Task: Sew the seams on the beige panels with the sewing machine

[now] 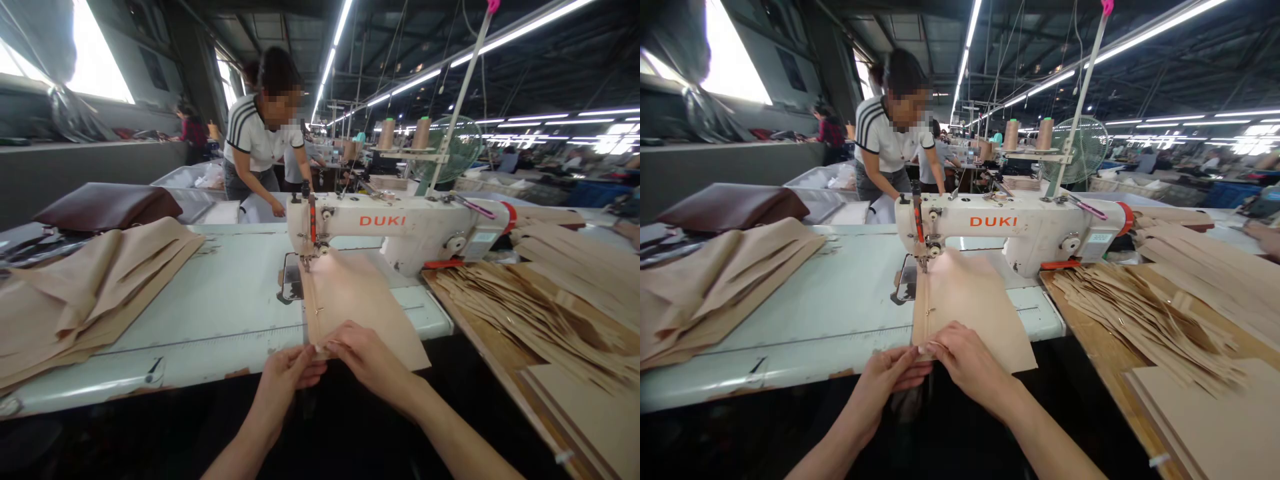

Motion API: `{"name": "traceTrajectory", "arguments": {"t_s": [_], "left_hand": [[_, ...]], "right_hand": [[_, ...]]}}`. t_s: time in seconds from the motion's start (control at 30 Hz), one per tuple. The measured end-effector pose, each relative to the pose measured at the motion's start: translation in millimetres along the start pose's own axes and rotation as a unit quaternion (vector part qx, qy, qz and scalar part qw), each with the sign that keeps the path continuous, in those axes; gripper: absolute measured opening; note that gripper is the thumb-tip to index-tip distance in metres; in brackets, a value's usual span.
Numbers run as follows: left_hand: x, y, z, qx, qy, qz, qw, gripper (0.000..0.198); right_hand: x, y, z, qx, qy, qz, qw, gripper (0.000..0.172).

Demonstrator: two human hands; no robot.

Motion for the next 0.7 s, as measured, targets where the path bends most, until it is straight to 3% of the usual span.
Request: {"name": "traceTrajectory", "arguments": {"t_s": [0.2,0.3,0.4,0.5,0.6,0.7], "left_hand": [[3.0,4.6,2.2,0.054,-0.025,-0.016,0.998,0.044],[5.4,2.4,1.4,0.077,-0.036,-0.006,0.996,0.040],[4.7,0.9,0.3,0.088,-0.034,0.007,0.995,0.039],[0.6,2.5,-0.3,0.077,-0.015,0.002,0.997,0.044],[-2.1,2.4,1.8,0.031,0.020,-0.018,0.999,0.048],[-2.2,-6.9,10.0,-0.053,0.057,-0.062,0.995,0.048]], "right_hand": [[1.3,2.2,-8.0,0.014,-0.026,-0.017,0.999,0.025],[3.8,9.3,-5.3,0.033,-0.025,-0.011,0.999,0.014],[8.1,22.3,2.2,0.055,-0.034,0.024,0.998,0.022],[12.5,31.6,7.4,0.082,-0.074,0.095,0.989,0.017],[14.9,32.3,8.6,0.077,-0.124,0.147,0.978,0.017],[14.7,28.4,9.2,0.087,-0.161,0.161,0.970,0.017]]}}
Point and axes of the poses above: each hand's wrist, its own x-axis away from the middle knuckle, its own y-axis out of the palm, z = x × y, the point moved 4 cm from there along -x, towards the middle knuckle, and after that the axes turned 9 degrees about -x, right-handed, at the moved point
